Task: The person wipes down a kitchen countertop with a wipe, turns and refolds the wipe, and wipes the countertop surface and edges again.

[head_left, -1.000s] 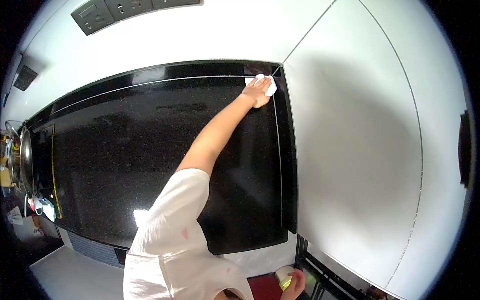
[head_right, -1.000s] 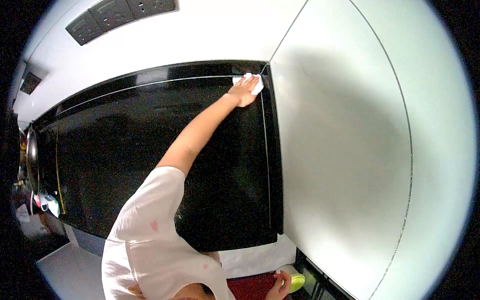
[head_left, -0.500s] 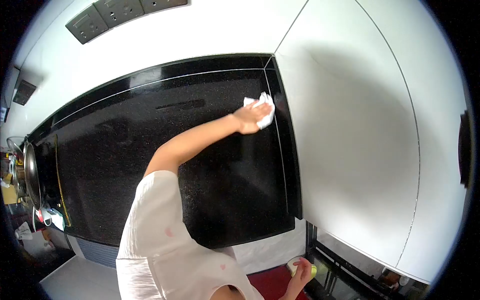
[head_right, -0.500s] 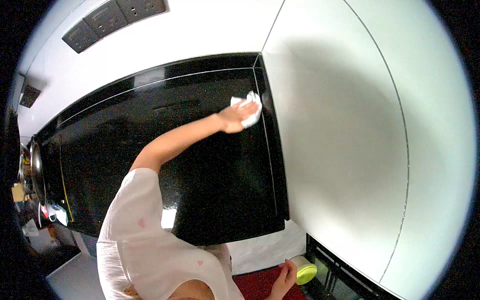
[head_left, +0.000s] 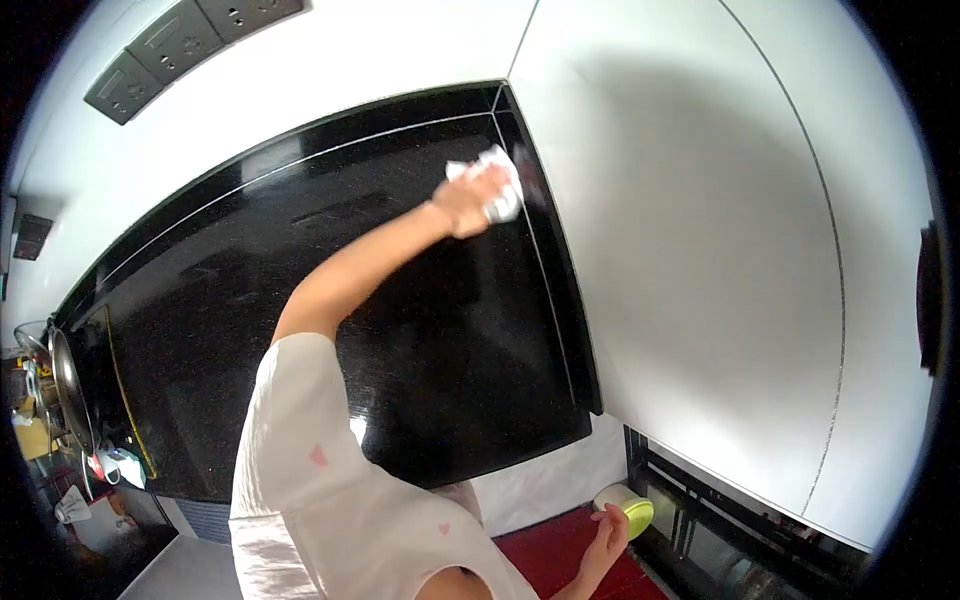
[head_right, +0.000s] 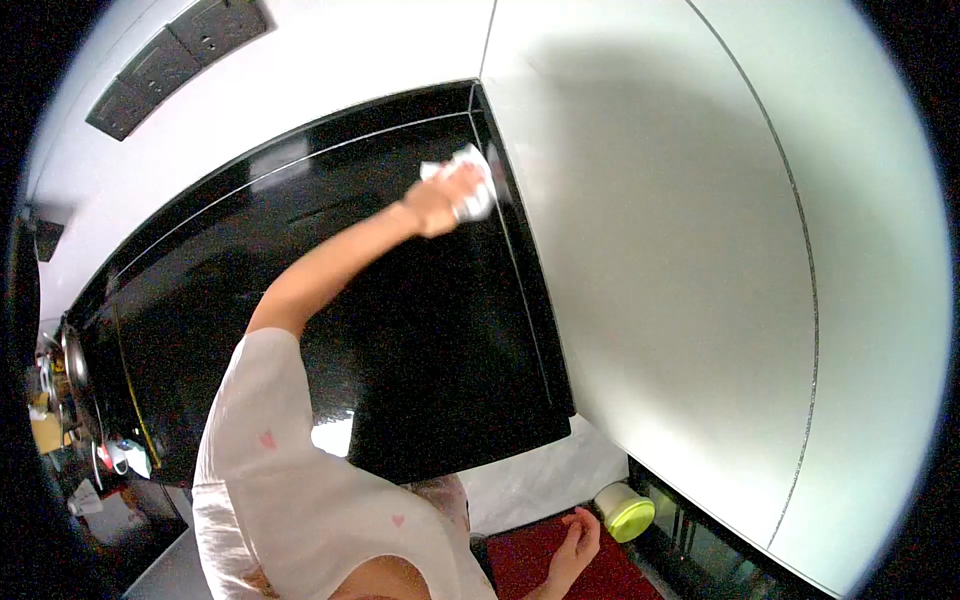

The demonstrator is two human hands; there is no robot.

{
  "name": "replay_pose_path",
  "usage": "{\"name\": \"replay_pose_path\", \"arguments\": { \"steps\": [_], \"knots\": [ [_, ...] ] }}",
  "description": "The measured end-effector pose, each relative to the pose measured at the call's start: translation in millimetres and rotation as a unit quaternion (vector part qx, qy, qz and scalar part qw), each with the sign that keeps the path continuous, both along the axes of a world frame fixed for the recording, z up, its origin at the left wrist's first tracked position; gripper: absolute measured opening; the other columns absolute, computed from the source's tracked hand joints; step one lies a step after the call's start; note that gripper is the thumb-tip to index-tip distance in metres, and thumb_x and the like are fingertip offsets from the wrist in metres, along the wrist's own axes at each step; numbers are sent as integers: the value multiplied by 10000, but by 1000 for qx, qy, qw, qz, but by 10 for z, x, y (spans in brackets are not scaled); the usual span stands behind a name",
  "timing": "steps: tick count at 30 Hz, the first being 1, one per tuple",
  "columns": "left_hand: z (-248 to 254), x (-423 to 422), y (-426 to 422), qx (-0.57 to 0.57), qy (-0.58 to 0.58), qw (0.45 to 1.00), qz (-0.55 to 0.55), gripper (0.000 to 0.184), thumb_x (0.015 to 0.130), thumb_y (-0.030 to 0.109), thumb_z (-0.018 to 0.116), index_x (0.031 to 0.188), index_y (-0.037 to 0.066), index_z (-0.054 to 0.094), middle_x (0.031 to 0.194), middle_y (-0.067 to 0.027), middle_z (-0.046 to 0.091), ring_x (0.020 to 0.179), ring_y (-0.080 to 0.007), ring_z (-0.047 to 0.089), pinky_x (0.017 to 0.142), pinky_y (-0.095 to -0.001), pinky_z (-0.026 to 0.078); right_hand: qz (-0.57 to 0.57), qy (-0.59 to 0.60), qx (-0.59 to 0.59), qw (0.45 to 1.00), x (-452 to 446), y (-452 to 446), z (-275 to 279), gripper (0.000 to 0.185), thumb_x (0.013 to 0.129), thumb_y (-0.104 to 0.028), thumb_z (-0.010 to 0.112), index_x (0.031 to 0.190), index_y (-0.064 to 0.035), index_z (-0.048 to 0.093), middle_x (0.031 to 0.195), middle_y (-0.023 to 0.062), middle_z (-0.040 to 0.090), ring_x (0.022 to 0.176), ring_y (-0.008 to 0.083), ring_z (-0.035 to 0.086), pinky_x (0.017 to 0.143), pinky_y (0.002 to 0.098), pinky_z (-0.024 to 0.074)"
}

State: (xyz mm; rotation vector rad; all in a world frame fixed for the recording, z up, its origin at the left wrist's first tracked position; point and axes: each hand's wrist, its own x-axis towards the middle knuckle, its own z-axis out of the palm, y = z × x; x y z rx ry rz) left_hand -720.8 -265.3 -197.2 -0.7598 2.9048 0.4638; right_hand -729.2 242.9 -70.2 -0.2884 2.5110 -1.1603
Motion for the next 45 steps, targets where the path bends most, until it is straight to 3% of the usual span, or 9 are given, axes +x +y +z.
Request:
{"name": "replay_pose_path", "arguments": {
  "steps": [2,3,6,20,24,25,29,39,45],
  "knots": [
    [-33,-69,-450,125,48,981,142,570,796,234,346,1310,93,141,1367,-110,116,1270,-223,75,1032,-335,103,-15,-1,-7,1000,11,39,-16,141,815,-37,435,920,18,512,752,57,514,686,129,484,681,239,384],
    [-255,-114,-653,-70,-5,991,112,578,815,284,298,1320,97,87,1379,-103,55,1276,-213,26,1035,-335,67,-23,-3,-11,1000,19,59,-25,140,815,-39,437,918,19,512,748,57,516,685,129,484,681,239,384],
    [-186,-192,-579,-25,-32,992,122,537,818,154,205,1324,102,35,1379,-107,-15,1271,-203,-58,1033,-346,27,-7,14,12,1000,41,116,-33,148,837,-42,408,922,11,516,787,70,520,692,142,497,638,258,414],
    [-188,1224,1849,143,99,921,-350,672,724,221,421,1293,0,138,1353,-159,143,1269,-247,101,1025,-381,85,10,32,-22,999,262,109,35,151,820,-1,413,918,11,528,754,55,533,681,130,497,652,235,405],
    [-129,718,1035,159,96,979,-83,517,729,168,460,1218,75,321,1209,-157,367,1157,-304,320,981,-396,216,-4,47,-10,999,346,206,46,156,822,19,410,915,4,533,753,58,538,673,132,507,633,238,416],
    [-381,643,725,-15,190,979,-67,525,735,159,456,1228,70,299,1242,-145,335,1174,-289,298,988,-391,204,-8,42,-13,999,361,236,32,159,820,24,408,916,3,534,756,59,538,673,132,506,633,237,416],
    [-397,50,-14,-56,35,989,135,625,784,257,348,1318,72,80,1378,-117,59,1277,-237,25,1030,-354,30,-31,31,-32,999,439,351,-1,165,816,31,409,919,3,535,774,61,537,676,132,502,632,236,414],
    [-252,1166,2571,37,128,946,-296,709,657,232,487,1276,12,220,1307,-126,272,1233,-248,207,1009,-380,152,-22,1,-57,998,648,359,5,176,802,26,408,928,0,528,777,43,512,702,118,480,685,230,390],
    [-95,1277,2012,179,55,977,-107,523,711,161,460,1209,62,337,1257,-129,332,1168,-277,303,981,-385,212,-14,14,-43,999,715,480,66,160,811,14,414,929,5,521,776,45,516,709,120,485,685,225,387]
  ]
}}
